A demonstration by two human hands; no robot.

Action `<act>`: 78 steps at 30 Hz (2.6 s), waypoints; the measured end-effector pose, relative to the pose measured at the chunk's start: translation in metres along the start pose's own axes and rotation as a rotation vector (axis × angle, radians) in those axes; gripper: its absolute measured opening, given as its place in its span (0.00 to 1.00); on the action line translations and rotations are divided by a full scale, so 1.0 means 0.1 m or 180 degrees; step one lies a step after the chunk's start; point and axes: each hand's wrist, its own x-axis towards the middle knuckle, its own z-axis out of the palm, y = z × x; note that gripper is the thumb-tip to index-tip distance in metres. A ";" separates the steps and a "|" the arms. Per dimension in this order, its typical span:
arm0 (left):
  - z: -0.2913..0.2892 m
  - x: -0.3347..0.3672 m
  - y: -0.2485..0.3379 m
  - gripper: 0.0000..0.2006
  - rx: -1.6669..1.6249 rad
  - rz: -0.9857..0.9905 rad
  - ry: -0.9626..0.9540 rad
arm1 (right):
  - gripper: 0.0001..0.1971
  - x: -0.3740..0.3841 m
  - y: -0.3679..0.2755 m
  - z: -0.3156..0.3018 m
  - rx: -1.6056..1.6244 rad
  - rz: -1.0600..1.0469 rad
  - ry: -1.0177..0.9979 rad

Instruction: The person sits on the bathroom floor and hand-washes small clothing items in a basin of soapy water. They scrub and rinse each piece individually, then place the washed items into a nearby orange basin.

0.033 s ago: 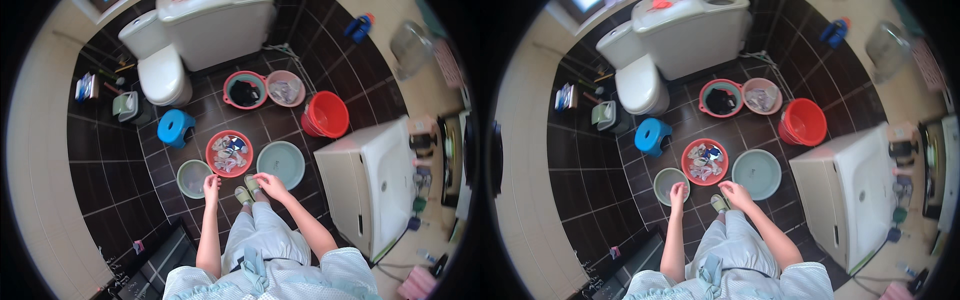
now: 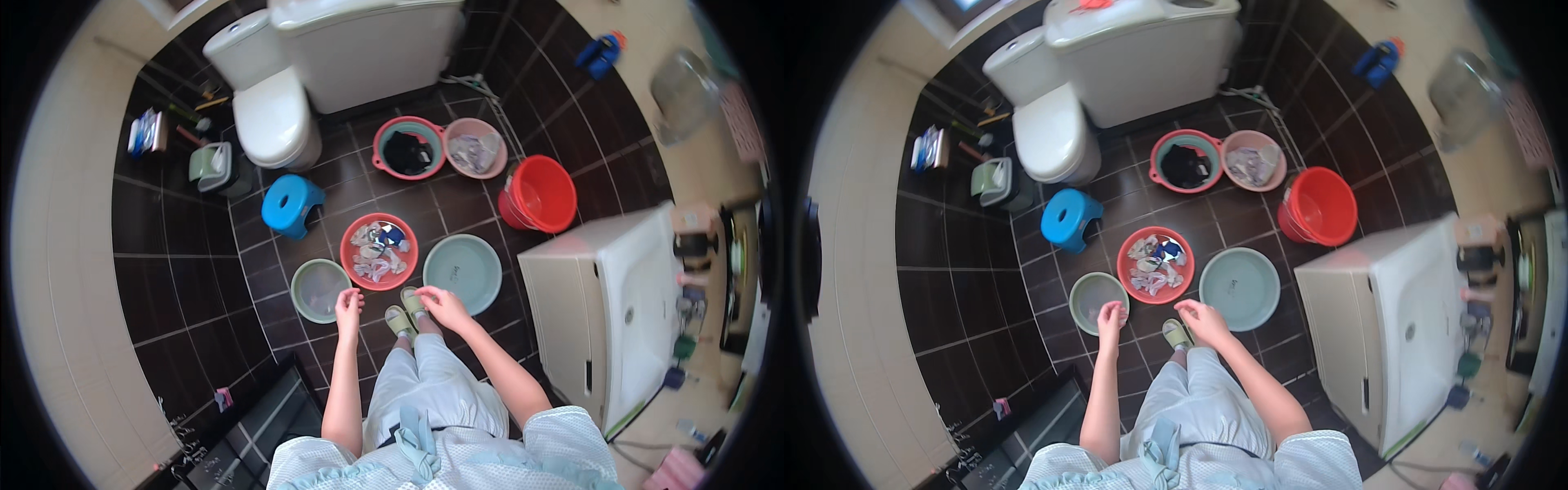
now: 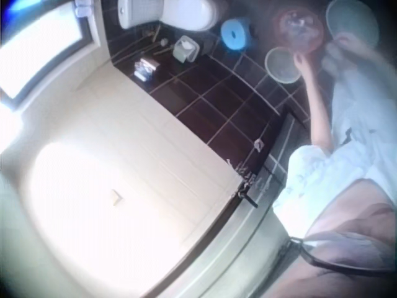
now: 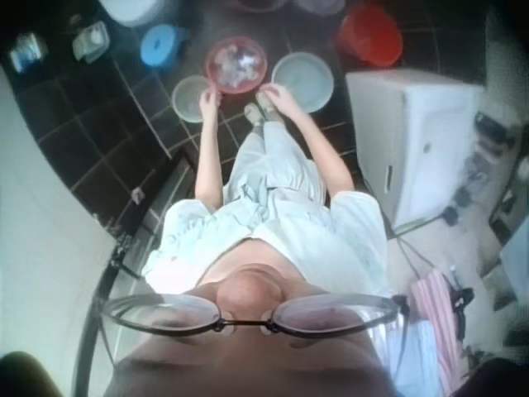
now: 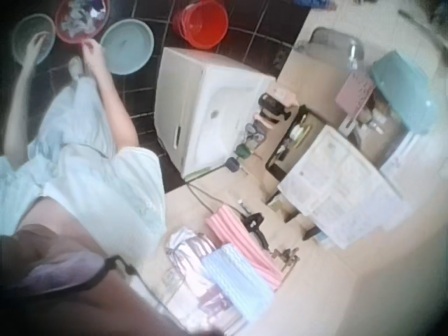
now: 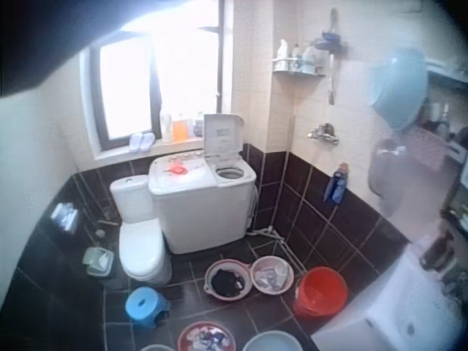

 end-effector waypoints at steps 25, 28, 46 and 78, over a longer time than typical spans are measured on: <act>-2.51 0.75 -2.43 0.07 -0.0895 -0.0700 0.1218 | 0.12 2.25 0.92 4.04 -0.0780 -0.0512 -0.1402; -2.73 0.84 -2.85 0.07 -0.0754 -0.0845 0.1357 | 0.13 2.30 1.13 4.56 -0.0990 -0.0396 -0.1515; -2.95 2.96 -4.89 0.18 0.2374 -0.0295 0.1745 | 0.14 4.21 2.72 6.15 -0.2414 -0.2209 -0.1596; -3.05 3.53 -5.13 0.12 -0.2380 -0.0545 0.0303 | 0.12 4.79 2.97 5.86 -0.0283 -0.0495 -0.3422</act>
